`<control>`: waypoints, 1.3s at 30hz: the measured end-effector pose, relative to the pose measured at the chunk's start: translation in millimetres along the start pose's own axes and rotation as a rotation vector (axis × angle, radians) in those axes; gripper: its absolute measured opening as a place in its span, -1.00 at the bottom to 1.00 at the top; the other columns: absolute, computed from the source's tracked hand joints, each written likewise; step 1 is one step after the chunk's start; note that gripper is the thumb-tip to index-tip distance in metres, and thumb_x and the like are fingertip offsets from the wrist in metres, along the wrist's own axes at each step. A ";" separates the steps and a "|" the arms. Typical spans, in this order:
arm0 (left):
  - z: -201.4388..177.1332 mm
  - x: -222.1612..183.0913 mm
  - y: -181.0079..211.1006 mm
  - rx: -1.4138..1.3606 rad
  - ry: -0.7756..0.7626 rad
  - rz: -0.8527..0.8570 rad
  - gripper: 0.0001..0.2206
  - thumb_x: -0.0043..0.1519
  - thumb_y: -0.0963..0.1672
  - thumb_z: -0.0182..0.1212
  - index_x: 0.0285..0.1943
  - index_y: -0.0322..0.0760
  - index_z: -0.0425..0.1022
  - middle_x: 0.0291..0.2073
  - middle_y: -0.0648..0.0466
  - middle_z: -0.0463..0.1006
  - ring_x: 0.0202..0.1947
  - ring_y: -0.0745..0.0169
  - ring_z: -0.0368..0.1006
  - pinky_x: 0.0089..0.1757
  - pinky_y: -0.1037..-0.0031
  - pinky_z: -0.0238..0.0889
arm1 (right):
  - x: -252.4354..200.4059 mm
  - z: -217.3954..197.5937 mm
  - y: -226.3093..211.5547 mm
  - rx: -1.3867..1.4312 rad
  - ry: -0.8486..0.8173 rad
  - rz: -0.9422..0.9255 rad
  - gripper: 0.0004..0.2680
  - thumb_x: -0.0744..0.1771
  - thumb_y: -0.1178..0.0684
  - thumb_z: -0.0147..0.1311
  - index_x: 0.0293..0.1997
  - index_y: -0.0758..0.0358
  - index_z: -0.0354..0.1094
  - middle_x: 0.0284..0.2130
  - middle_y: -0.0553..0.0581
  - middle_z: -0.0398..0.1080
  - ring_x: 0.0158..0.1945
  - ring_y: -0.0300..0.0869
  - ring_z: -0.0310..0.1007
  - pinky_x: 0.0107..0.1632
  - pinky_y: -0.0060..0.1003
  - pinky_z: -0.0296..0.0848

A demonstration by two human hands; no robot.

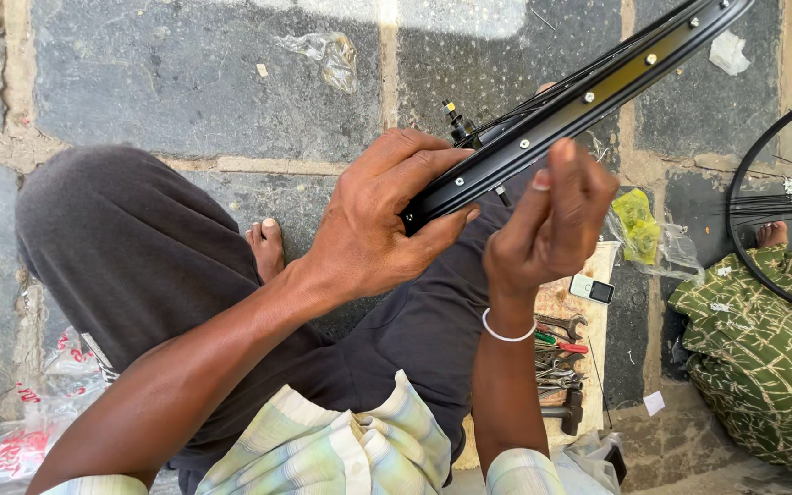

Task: The person is working on a bicycle wheel by hand, manipulating the spokes and rim while sitting on a tiled floor.

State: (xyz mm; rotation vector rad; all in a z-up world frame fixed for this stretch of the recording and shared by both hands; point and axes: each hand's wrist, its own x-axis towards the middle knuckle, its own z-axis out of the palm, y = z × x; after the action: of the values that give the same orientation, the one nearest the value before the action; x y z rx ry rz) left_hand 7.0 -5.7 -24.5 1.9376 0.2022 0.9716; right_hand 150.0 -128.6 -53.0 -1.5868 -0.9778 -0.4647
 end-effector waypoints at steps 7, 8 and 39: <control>-1.0 1.7 -1.9 0.007 0.015 0.008 -0.61 0.17 -0.20 0.38 0.19 -0.42 0.51 0.03 -0.10 0.54 0.03 -0.01 0.52 0.04 0.29 0.41 | -8.4 7.4 -19.7 -0.196 -0.181 -0.344 -0.73 0.42 0.27 0.01 0.26 0.08 0.37 0.02 0.12 0.34 0.06 -0.03 0.35 0.08 -0.20 0.38; 0.5 0.0 -2.5 0.009 0.014 0.008 -0.60 0.17 -0.19 0.40 0.19 -0.43 0.50 0.03 -0.11 0.54 0.02 -0.01 0.52 0.03 0.29 0.41 | -11.0 6.7 -18.6 -0.215 -0.142 -0.306 -0.73 0.44 0.27 -0.02 0.29 0.10 0.36 0.04 0.14 0.33 0.06 -0.03 0.35 0.09 -0.21 0.40; 9.7 5.5 1.4 0.052 0.044 -0.150 -0.54 0.18 -0.03 0.49 0.19 -0.35 0.55 -0.02 -0.03 0.54 -0.04 0.11 0.56 -0.08 0.36 0.46 | -37.7 45.3 -20.5 0.019 -0.006 0.086 -0.82 0.46 0.11 0.01 0.13 0.40 0.23 0.06 0.22 0.42 0.07 -0.14 0.50 0.08 -0.33 0.49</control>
State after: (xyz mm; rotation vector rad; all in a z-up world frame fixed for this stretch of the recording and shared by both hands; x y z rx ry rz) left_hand 17.2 -10.3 -22.8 1.9195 0.3959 0.9182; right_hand 102.6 -98.8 -80.7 -1.6070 -0.9121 -0.3903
